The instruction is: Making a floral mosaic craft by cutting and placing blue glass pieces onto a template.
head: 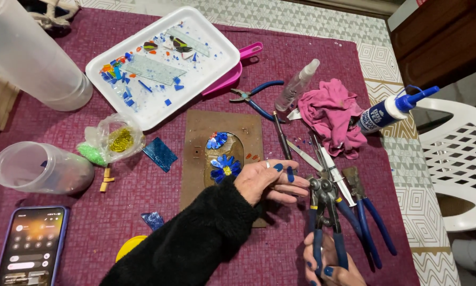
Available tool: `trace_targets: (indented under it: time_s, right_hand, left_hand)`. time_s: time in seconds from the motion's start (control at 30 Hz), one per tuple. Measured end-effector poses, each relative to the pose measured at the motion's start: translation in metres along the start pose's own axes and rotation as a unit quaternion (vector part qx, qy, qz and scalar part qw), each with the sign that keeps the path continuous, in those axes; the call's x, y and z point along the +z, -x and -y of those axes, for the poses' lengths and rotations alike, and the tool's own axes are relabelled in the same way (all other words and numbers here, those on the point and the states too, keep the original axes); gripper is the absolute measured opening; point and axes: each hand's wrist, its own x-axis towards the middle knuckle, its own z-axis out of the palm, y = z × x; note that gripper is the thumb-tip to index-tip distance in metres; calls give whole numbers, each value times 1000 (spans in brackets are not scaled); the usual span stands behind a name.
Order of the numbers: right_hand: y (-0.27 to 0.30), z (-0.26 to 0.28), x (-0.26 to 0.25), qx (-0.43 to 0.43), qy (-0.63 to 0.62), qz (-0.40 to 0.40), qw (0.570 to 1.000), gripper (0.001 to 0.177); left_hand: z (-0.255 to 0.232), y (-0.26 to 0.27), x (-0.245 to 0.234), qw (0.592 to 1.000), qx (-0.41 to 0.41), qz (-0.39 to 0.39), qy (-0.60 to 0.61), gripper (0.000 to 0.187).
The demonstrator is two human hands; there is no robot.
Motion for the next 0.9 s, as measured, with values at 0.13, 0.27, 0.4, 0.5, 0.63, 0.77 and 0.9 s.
trace_targets:
  time_s: [0.13,0.27,0.4,0.5,0.63,0.77,0.9]
  right_hand:
    - [0,0,-7,-1,-28,-9,1000,82]
    - [5,-22,-48,0,122,-65,990,80]
    - [4,-36,-56,-52,203,-199,957,81]
    - [-8,-2,1,-114,398,-299,860,82]
    - [-20,35,69,-173,650,-372,639,89]
    - [-23,32,65,-201,697,-391,567,95]
    - [-25,32,65,-165,699,-399,570,103]
  left_hand:
    - [2,-1,-2,1000,-2,1,-3,58]
    - [10,-5,-5,1000,1,-11,16,56]
    - [11,-4,-8,999,25,-41,5,51]
    - [7,-3,-5,999,28,-32,2,50]
    - [3,-1,-1,999,25,-12,22,50]
    - [2,0,1,999,6,-14,34,49]
    - [6,1,5,999,4,-43,22,46]
